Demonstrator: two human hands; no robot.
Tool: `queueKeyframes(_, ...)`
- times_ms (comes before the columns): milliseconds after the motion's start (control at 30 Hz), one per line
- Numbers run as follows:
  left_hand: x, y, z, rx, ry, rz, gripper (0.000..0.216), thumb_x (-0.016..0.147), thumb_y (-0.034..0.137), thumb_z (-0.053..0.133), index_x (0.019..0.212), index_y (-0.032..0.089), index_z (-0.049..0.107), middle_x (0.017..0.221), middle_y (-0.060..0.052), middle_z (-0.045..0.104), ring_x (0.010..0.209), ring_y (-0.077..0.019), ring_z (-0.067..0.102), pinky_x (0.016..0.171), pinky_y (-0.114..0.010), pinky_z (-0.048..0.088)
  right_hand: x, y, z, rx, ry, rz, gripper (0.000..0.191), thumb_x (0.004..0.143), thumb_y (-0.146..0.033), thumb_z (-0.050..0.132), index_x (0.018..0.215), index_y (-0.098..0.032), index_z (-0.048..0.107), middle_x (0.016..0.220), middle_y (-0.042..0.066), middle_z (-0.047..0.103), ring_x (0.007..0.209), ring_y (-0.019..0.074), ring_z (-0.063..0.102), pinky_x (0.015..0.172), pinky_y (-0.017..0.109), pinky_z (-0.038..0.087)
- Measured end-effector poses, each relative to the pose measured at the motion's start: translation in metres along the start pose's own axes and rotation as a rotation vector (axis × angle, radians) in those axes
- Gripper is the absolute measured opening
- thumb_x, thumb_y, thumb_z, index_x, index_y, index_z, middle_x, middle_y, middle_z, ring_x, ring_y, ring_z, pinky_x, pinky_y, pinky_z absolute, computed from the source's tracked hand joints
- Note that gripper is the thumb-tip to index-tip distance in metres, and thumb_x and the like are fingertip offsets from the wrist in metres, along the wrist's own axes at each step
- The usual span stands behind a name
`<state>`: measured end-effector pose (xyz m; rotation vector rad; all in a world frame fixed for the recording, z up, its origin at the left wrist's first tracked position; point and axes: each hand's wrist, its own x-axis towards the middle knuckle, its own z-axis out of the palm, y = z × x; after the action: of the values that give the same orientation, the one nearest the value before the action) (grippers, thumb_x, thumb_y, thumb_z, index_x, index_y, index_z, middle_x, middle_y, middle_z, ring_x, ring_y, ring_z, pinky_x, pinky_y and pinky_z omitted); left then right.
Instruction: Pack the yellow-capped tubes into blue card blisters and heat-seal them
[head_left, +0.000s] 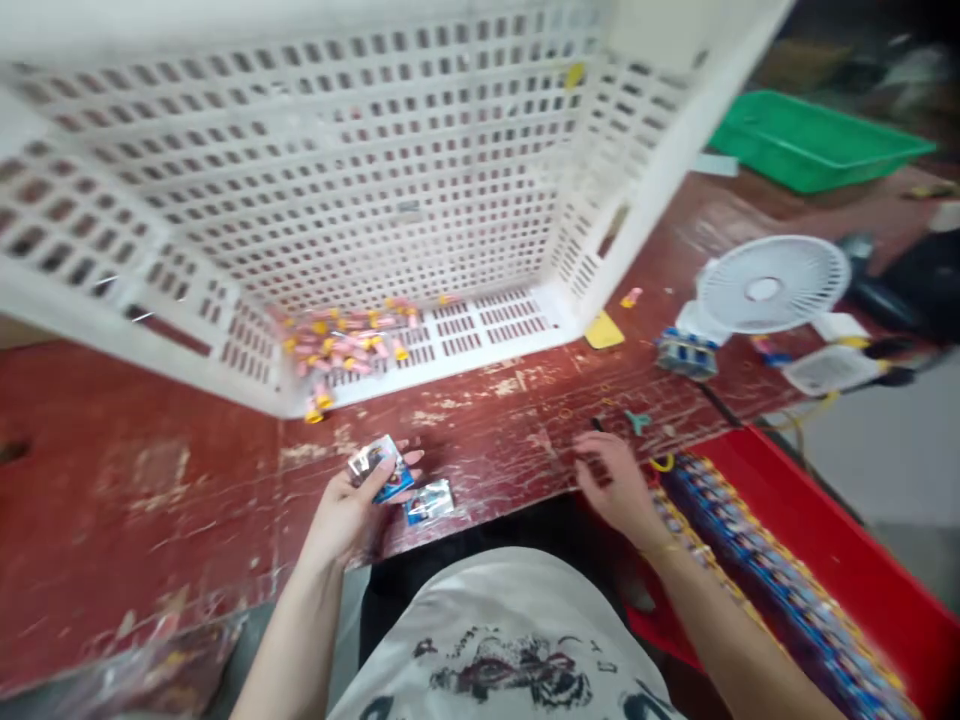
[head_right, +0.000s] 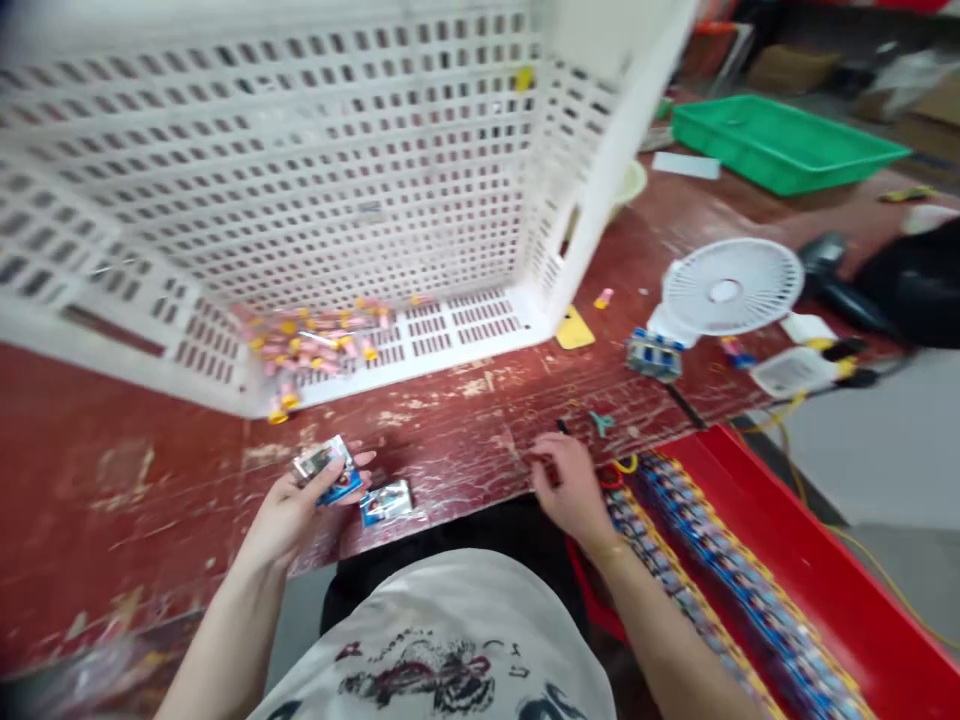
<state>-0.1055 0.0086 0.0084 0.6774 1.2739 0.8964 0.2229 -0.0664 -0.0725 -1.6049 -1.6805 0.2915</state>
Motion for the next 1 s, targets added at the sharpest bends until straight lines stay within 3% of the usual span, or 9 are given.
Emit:
queueKeyframes(100, -0.009, 0.005, -0.03, -0.124, 0.222, 0.062, 0.029, 0.061, 0.02, 0.081, 0.086, 0.012, 0.067, 0.081, -0.008, 0.073, 0.07, -0.0205, 0.069, 0.058, -0.029, 0.059, 0.059, -0.081, 0.082, 0.212, -0.353, -0.309, 0.022, 0.082, -0.011, 0.047, 0.097, -0.024, 0.055, 0.102, 0.005, 0.062, 0.103, 0.0201, 0.053, 0.093, 0.039, 0.042)
queueKeyframes(167, -0.015, 0.003, -0.043, -0.222, 0.324, 0.064, 0.024, 0.062, 0.016, 0.08, 0.081, 0.015, 0.066, 0.069, -0.002, 0.071, 0.062, -0.0166, 0.067, 0.055, -0.028, 0.06, 0.081, -0.119, 0.122, 0.189, -0.568, -0.465, 0.024, 0.081, -0.009, 0.047, 0.098, -0.022, 0.057, 0.105, 0.005, 0.062, 0.105, 0.02, 0.051, 0.093, 0.037, 0.04)
queueKeyframes(300, -0.019, -0.01, -0.049, -0.338, 0.3, 0.022, 0.017, 0.07, 0.018, 0.075, 0.084, 0.014, 0.066, 0.074, -0.003, 0.071, 0.065, -0.0149, 0.068, 0.055, -0.024, 0.06, 0.101, -0.151, 0.158, 0.04, -0.827, -0.59, 0.023, 0.074, -0.007, 0.056, 0.095, -0.017, 0.059, 0.097, 0.008, 0.063, 0.097, 0.0224, 0.053, 0.087, 0.038, 0.04)
queueKeyframes(400, -0.013, -0.018, -0.042, -0.344, 0.214, -0.029, 0.022, 0.073, 0.022, 0.074, 0.093, 0.012, 0.068, 0.087, -0.008, 0.073, 0.073, -0.0161, 0.07, 0.057, -0.022, 0.059, 0.099, -0.155, 0.159, 0.032, -0.832, -0.595, 0.02, 0.078, -0.01, 0.053, 0.097, -0.014, 0.059, 0.1, 0.01, 0.062, 0.097, 0.0228, 0.053, 0.089, 0.039, 0.039)
queueKeyframes(567, 0.001, -0.022, -0.036, -0.372, 0.175, -0.023, 0.028, 0.068, 0.026, 0.079, 0.09, 0.011, 0.068, 0.083, -0.01, 0.073, 0.07, -0.0177, 0.07, 0.057, -0.023, 0.059, 0.083, -0.162, 0.161, 0.023, -0.868, -0.558, 0.021, 0.079, -0.021, 0.058, 0.098, -0.013, 0.06, 0.106, 0.014, 0.062, 0.101, 0.0263, 0.054, 0.093, 0.045, 0.039)
queueKeyframes(733, 0.003, -0.02, -0.038, -0.371, 0.151, 0.026, 0.032, 0.063, 0.026, 0.083, 0.087, 0.01, 0.07, 0.082, -0.009, 0.073, 0.073, -0.0183, 0.07, 0.065, -0.027, 0.06, 0.09, -0.154, 0.171, 0.051, -0.821, -0.456, 0.028, 0.078, -0.015, 0.056, 0.105, -0.012, 0.057, 0.106, 0.015, 0.062, 0.101, 0.0261, 0.056, 0.092, 0.046, 0.041)
queueKeyframes(867, 0.004, -0.022, -0.025, -0.346, 0.149, 0.027, 0.032, 0.059, 0.025, 0.085, 0.084, 0.011, 0.07, 0.073, -0.007, 0.072, 0.067, -0.0167, 0.068, 0.06, -0.026, 0.058, 0.105, -0.125, 0.157, 0.47, -0.679, -0.066, 0.035, 0.088, -0.026, 0.049, 0.121, -0.021, 0.042, 0.097, 0.006, 0.06, 0.086, 0.017, 0.062, 0.082, 0.037, 0.05)
queueKeyframes(933, 0.006, -0.023, -0.015, -0.327, 0.096, -0.001, 0.031, 0.059, 0.027, 0.085, 0.081, 0.01, 0.071, 0.072, -0.007, 0.072, 0.064, -0.0162, 0.068, 0.062, -0.027, 0.058, 0.109, -0.111, 0.14, 0.737, -0.585, 0.171, 0.034, 0.087, -0.036, 0.052, 0.118, -0.024, 0.043, 0.094, 0.003, 0.058, 0.082, 0.0156, 0.063, 0.079, 0.035, 0.052)
queueKeyframes(1000, 0.009, -0.024, -0.004, -0.298, 0.019, -0.035, 0.033, 0.06, 0.03, 0.084, 0.084, 0.01, 0.071, 0.078, -0.009, 0.073, 0.069, -0.0178, 0.068, 0.065, -0.029, 0.058, 0.111, -0.104, 0.119, 0.861, -0.491, 0.272, 0.03, 0.085, -0.041, 0.057, 0.108, -0.025, 0.048, 0.092, 0.002, 0.059, 0.082, 0.0159, 0.064, 0.081, 0.035, 0.053)
